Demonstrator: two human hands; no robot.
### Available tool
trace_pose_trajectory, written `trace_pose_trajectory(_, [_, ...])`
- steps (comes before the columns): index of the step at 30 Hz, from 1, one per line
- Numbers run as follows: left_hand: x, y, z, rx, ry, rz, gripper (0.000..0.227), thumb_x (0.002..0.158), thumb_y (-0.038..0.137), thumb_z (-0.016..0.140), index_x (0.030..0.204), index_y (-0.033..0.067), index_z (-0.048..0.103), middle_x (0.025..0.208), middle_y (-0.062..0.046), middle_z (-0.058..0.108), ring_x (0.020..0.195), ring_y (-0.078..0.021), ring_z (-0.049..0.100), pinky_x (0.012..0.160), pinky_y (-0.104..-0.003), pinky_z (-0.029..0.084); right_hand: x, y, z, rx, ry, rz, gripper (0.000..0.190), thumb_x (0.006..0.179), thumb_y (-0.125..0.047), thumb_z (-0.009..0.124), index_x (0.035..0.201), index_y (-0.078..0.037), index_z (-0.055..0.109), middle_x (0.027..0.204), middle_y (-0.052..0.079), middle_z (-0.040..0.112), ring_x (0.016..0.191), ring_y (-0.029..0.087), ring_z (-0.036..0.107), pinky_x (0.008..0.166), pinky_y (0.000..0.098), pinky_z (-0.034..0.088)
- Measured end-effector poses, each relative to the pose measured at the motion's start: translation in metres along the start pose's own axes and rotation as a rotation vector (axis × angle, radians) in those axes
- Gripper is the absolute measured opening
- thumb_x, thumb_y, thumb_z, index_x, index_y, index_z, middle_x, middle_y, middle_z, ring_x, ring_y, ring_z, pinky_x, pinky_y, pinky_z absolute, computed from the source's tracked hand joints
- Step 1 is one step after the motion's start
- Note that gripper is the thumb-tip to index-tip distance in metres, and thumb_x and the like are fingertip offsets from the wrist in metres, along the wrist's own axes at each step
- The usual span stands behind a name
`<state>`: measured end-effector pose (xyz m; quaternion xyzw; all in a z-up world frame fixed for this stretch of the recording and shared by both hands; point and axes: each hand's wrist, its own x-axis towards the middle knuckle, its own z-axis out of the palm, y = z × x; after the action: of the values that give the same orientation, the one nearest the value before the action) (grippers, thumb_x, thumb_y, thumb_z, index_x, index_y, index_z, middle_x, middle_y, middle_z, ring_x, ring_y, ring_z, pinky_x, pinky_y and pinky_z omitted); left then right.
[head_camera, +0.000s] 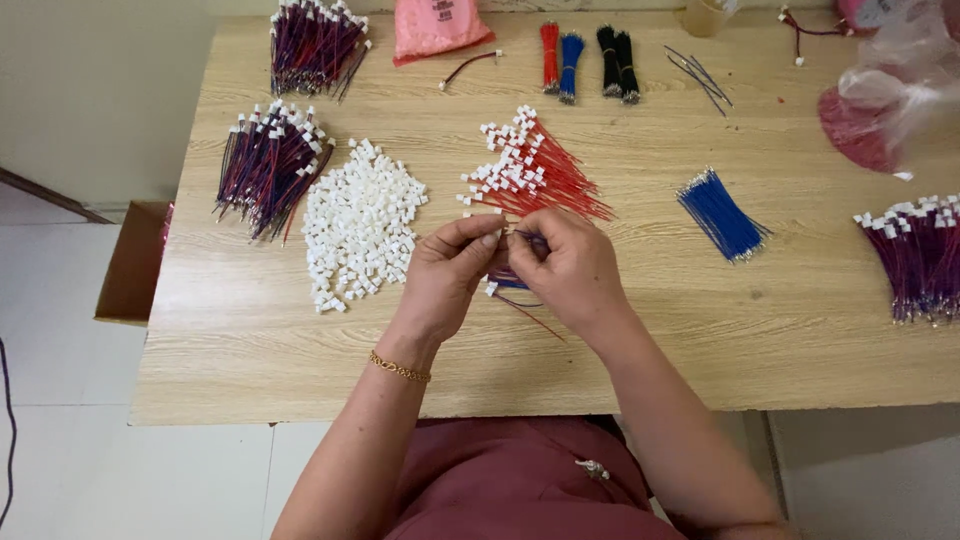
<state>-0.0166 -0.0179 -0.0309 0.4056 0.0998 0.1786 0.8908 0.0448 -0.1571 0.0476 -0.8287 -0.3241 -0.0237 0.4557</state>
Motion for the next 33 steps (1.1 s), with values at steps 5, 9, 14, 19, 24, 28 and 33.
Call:
trace_pose_trajectory(5, [-0.002, -0.003, 0.0, 0.037, 0.036, -0.016, 0.019, 0.09, -0.005, 0.061, 0.109, -0.0062, 0.066, 0.1, -0.019, 0.069, 0.091, -0.0262, 0.07, 0.083, -0.038, 0.061, 0.002, 0.014, 0.008, -0.02, -0.035, -0.024, 0.009, 0.085, -0.025, 0.071, 0.084, -0.016, 0.069, 0.071, 0.008, 0.064, 0.073, 0.026, 0.066, 0.065, 0.0369, 0.052])
trace_pose_trajectory(9, [0.004, 0.002, -0.01, 0.291, 0.056, -0.045, 0.023, 0.088, -0.001, 0.066, 0.111, -0.002, 0.068, 0.098, -0.014, 0.07, 0.09, -0.0198, 0.067, 0.081, -0.032, 0.06, 0.002, 0.022, 0.01, -0.008, -0.171, -0.039, 0.014, 0.088, -0.015, 0.064, 0.091, -0.001, 0.067, 0.08, 0.023, 0.065, 0.082, 0.043, 0.064, 0.072, 0.0492, 0.049])
trace_pose_trajectory(14, [0.04, 0.0, -0.044, 1.176, 0.091, 0.27, 0.029, 0.086, 0.002, 0.066, 0.115, 0.0064, 0.069, 0.106, -0.018, 0.065, 0.089, -0.0334, 0.07, 0.073, -0.039, 0.06, 0.004, 0.062, 0.024, -0.076, -0.225, -0.029, 0.019, 0.093, -0.013, 0.058, 0.098, 0.002, 0.068, 0.086, 0.026, 0.065, 0.089, 0.046, 0.062, 0.077, 0.0502, 0.05])
trace_pose_trajectory(19, [0.071, -0.026, -0.051, 1.682, 0.029, 0.445, 0.023, 0.079, 0.022, 0.074, 0.102, 0.024, 0.073, 0.09, -0.001, 0.062, 0.082, -0.0284, 0.068, 0.07, -0.041, 0.058, 0.014, 0.072, 0.024, -0.09, -0.206, -0.03, 0.018, 0.096, -0.018, 0.059, 0.102, -0.005, 0.069, 0.085, 0.022, 0.065, 0.087, 0.043, 0.064, 0.076, 0.0489, 0.051])
trace_pose_trajectory(24, [0.082, -0.044, -0.064, 1.846, 0.047, 0.546, 0.019, 0.074, 0.023, 0.074, 0.093, 0.0245, 0.074, 0.088, -0.002, 0.062, 0.078, -0.0278, 0.067, 0.067, -0.039, 0.057, 0.014, 0.067, 0.016, -0.054, -0.198, 0.146, 0.024, 0.099, -0.026, 0.053, 0.118, -0.01, 0.058, 0.096, 0.021, 0.069, 0.096, 0.042, 0.064, 0.084, 0.0523, 0.049])
trace_pose_trajectory(28, [0.084, -0.045, -0.079, 1.833, 0.056, 0.574, 0.009, 0.072, 0.02, 0.076, 0.081, 0.0188, 0.073, 0.083, -0.005, 0.063, 0.075, -0.0293, 0.067, 0.064, -0.037, 0.057, 0.017, 0.043, 0.007, -0.003, -0.234, 0.222, 0.02, 0.1, -0.024, 0.048, 0.11, -0.008, 0.054, 0.09, 0.025, 0.068, 0.092, 0.047, 0.064, 0.078, 0.057, 0.047])
trace_pose_trajectory(33, [0.081, -0.038, -0.075, 1.806, 0.027, 0.596, 0.008, 0.077, 0.019, 0.074, 0.084, 0.0188, 0.073, 0.082, -0.005, 0.063, 0.075, -0.0284, 0.066, 0.063, -0.038, 0.056, 0.02, 0.048, 0.014, 0.067, -0.147, 0.054, 0.009, 0.094, -0.019, 0.064, 0.098, -0.012, 0.067, 0.082, 0.011, 0.069, 0.086, 0.03, 0.068, 0.077, 0.0402, 0.051])
